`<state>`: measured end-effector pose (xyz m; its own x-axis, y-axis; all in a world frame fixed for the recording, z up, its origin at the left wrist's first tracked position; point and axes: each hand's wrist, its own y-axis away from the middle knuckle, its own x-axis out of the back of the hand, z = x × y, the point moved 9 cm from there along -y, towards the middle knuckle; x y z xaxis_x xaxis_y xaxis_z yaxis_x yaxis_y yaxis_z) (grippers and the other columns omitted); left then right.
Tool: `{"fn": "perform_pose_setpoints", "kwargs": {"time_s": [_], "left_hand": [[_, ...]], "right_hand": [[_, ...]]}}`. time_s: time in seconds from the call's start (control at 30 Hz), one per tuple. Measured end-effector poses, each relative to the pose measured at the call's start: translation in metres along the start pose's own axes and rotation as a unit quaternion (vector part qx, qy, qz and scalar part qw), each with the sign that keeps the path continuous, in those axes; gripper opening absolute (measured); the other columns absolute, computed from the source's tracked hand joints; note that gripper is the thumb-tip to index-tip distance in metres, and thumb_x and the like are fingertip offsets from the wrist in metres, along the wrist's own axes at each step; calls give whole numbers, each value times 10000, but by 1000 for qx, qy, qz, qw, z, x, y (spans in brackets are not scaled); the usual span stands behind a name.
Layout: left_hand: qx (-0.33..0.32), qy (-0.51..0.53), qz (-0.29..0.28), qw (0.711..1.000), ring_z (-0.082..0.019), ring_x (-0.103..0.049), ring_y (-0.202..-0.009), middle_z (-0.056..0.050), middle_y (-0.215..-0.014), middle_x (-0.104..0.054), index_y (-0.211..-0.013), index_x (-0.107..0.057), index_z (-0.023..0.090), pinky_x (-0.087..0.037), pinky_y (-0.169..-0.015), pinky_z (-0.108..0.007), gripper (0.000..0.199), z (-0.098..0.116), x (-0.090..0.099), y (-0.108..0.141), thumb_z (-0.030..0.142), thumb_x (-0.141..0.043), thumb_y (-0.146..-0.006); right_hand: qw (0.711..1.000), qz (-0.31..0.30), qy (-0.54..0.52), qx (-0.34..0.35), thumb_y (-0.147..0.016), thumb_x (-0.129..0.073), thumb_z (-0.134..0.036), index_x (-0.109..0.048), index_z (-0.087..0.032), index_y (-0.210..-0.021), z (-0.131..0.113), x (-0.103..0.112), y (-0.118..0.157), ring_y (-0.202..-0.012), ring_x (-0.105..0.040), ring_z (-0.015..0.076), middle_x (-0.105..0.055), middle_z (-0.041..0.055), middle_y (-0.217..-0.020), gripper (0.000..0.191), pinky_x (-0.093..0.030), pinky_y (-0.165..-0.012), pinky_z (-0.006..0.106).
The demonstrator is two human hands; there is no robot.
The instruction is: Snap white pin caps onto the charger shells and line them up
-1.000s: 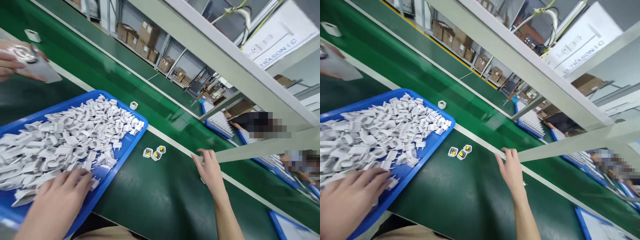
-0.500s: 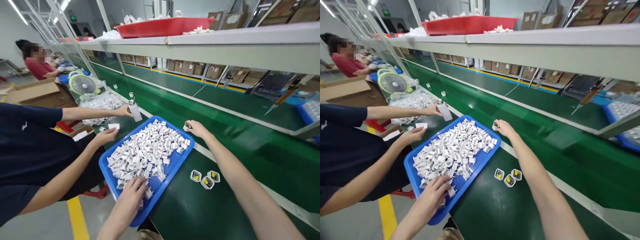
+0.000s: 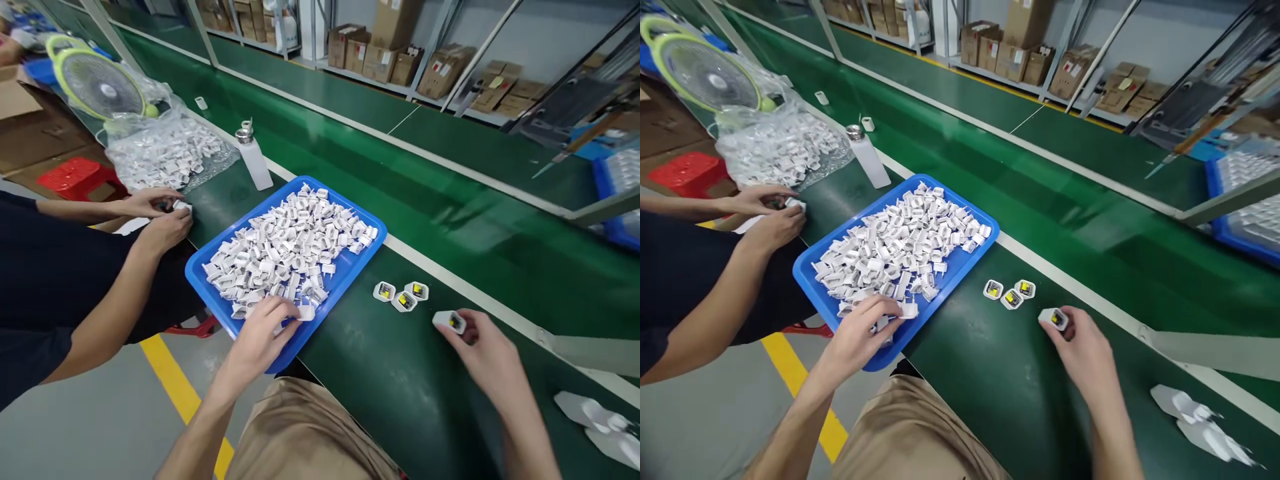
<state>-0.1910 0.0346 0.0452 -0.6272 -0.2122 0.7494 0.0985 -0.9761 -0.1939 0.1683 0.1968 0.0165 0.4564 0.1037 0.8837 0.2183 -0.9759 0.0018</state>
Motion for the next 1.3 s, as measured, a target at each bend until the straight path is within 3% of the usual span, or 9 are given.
{"fn": "perform_pose_setpoints", "kwargs": {"time_s": [0.13, 0.23, 0.4, 0.47, 0.57, 0.67, 0.93, 1.1, 1.3], "left_hand": [[-13, 130, 35, 991, -143, -643, -794, 6, -883, -670, -950, -626, 230, -516, -714, -260, 66, 42, -37, -1, 213, -599, -1008], [-100, 168, 51, 979, -149, -644, -821, -9, -906, -694, -965, -650, 223, -519, -748, -274, 97, 96, -74, -3, 163, -586, -1008], [-279, 59, 15, 958, -184, -641, -853, -47, -969, -719, -1034, -676, 213, -490, -731, -324, 177, 164, -113, -20, 151, -510, -1033], [-274, 36, -30, 961, -222, -657, -1013, -79, -1125, -712, -1181, -639, 212, -518, -844, -358, 186, 159, -123, -39, 200, -524, -1036], [-168, -25, -27, 985, -297, -595, -1240, -152, -1345, -629, -1383, -514, 186, -507, -987, -449, 377, 121, -130, -77, 226, -563, -1011], [-110, -99, -24, 989, -306, -616, -1189, -154, -1342, -625, -1351, -524, 174, -515, -942, -447, 366, 94, -142, -95, 167, -561, -987], [-29, -138, -56, 988, -279, -622, -814, -70, -923, -637, -1157, -591, 157, -484, -677, -386, 305, 87, -155, -44, 338, -685, -931], [-61, -68, -129, 987, -257, -617, -825, -45, -937, -654, -1070, -586, 184, -471, -702, -379, 291, 90, -165, -18, 215, -773, -849], [-72, 5, -103, 992, -238, -597, -790, -23, -885, -654, -968, -598, 210, -428, -690, -370, 145, 82, -163, -15, 240, -728, -910]], "right_hand": [[998, 54, -32, 29, -844, -472, -869, -637, -189, -1092, -10, 3, 18, -691, -632, 241, -658, 88, -874, 742, -528, -633, 395], [990, 93, -92, 45, -960, -505, -697, -630, -176, -1188, -28, 22, 39, -772, -645, 222, -658, 90, -937, 582, -556, -705, 369], [948, -116, -286, 72, -1003, -577, -501, -704, -219, -1032, -53, -4, 59, -779, -686, 181, -720, 49, -926, 311, -579, -689, 281], [934, -108, -337, 39, -971, -634, -486, -714, -218, -973, -42, -3, 53, -766, -699, 186, -733, 47, -902, 280, -594, -680, 279], [924, -42, -379, 11, -923, -711, -466, -724, -221, -942, -19, 7, 40, -834, -731, 216, -752, 70, -971, 246, -625, -711, 300], [931, -18, -362, 43, -936, -711, -412, -744, -232, -909, -18, 8, 42, -861, -747, 236, -745, 93, -1076, 186, -643, -705, 320], [964, 62, -200, 164, -977, -674, -238, -694, -252, -964, -67, -7, 92, -745, -656, 190, -649, 44, -901, 27, -570, -654, 316], [968, 29, -153, 198, -1016, -616, -180, -622, -241, -1060, -85, -34, 88, -781, -647, 187, -686, 33, -906, 75, -544, -710, 322], [969, 0, -76, 236, -1033, -574, -157, -587, -221, -1088, -95, -49, 84, -804, -627, 199, -696, 50, -940, 86, -526, -735, 345]]}}
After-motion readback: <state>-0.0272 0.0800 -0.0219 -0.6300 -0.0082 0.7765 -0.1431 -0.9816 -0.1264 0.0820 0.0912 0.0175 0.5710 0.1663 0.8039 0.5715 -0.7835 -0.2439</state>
